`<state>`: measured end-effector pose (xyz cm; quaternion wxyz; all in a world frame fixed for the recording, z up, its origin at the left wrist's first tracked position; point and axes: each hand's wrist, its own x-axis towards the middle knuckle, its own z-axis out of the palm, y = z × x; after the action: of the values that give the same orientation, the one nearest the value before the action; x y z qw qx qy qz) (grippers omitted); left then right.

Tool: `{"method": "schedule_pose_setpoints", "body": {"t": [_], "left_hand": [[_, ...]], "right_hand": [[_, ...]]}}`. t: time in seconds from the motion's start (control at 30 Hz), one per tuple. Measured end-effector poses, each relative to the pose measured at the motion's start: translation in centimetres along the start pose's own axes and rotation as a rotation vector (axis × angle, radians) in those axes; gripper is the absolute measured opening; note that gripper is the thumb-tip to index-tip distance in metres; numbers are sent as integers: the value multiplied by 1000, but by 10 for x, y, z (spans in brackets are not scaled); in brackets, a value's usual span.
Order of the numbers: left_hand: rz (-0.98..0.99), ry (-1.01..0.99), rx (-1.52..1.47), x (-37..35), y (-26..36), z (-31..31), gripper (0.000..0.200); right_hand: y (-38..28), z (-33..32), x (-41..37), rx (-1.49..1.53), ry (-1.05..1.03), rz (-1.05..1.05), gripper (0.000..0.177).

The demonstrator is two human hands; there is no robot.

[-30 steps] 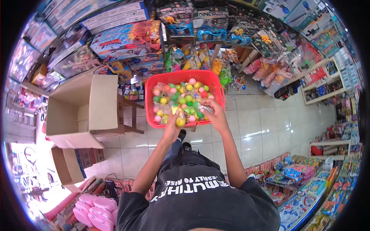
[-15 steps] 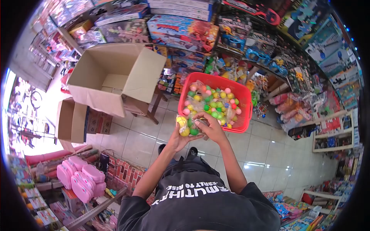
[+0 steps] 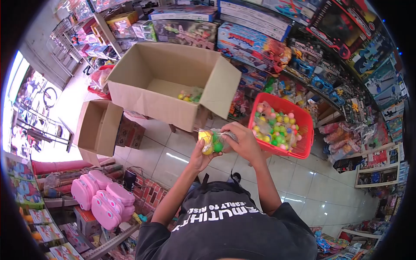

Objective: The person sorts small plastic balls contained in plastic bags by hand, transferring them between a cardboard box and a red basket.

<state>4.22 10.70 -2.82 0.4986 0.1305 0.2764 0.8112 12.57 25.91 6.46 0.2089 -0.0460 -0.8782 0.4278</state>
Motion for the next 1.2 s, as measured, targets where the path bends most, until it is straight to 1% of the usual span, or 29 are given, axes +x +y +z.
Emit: {"method": "schedule_pose_setpoints", "body": {"t": [0.03,0.1,0.13,0.2,0.23,0.27,0.33,0.37,0.43,0.47,0.57,0.63,0.77,0.83,0.87,0.93,0.97,1.03,1.07,1.13,1.2], "left_hand": [[23,11,16,-6,11,-9,54],[35,20,48,-18,36,-28,54],[44,26,84,-25,48,-36,53],[69,37,121,-35,70,-47,53],[85,40,108,-40,80,-51,53],[104,43,98,-44,89,-56,53],[125,50,92,-52,103,-69,53],[141,49,75,-57,109,-75,52],[150,62,67,-62,122,-80,52],[154,59,62,-63,128,-82,52],[155,70,54,-61,146,-89,53],[145,57,40,-55,154,-94,54],[128,35,93,-36,173,-108,56],[111,14,131,-23,189,-115,57],[112,-20,129,-15,199,-117,58],[108,-56,129,2,221,-118,59],[109,-82,166,11,233,-118,60],[115,-89,214,25,255,-120,61],[115,-92,202,36,268,-121,61],[108,-113,195,65,297,-121,61],[69,-160,216,90,319,-123,61]], "right_hand": [[-5,12,8,1,-3,-1,21],[-14,34,23,65,-120,49,26],[-18,46,30,70,-126,50,26],[-22,70,45,74,-274,125,33],[-21,88,48,61,-210,86,37],[-24,98,53,69,-212,83,37],[-30,117,65,48,-325,244,32],[-32,124,70,56,-337,241,32],[-33,135,80,56,-362,82,30],[-37,139,84,58,-371,84,30],[-51,144,101,90,-346,132,26],[-53,148,111,140,-359,138,25],[-61,145,138,122,-405,151,24],[-58,148,153,74,-308,106,23],[-56,150,161,74,-301,113,23],[-52,151,181,198,-215,62,23],[-50,148,192,203,-213,63,23],[-43,137,215,164,-280,176,23],[-38,134,227,177,-277,167,23],[-28,123,249,247,-145,139,11],[-30,102,273,223,-156,212,9]]}}
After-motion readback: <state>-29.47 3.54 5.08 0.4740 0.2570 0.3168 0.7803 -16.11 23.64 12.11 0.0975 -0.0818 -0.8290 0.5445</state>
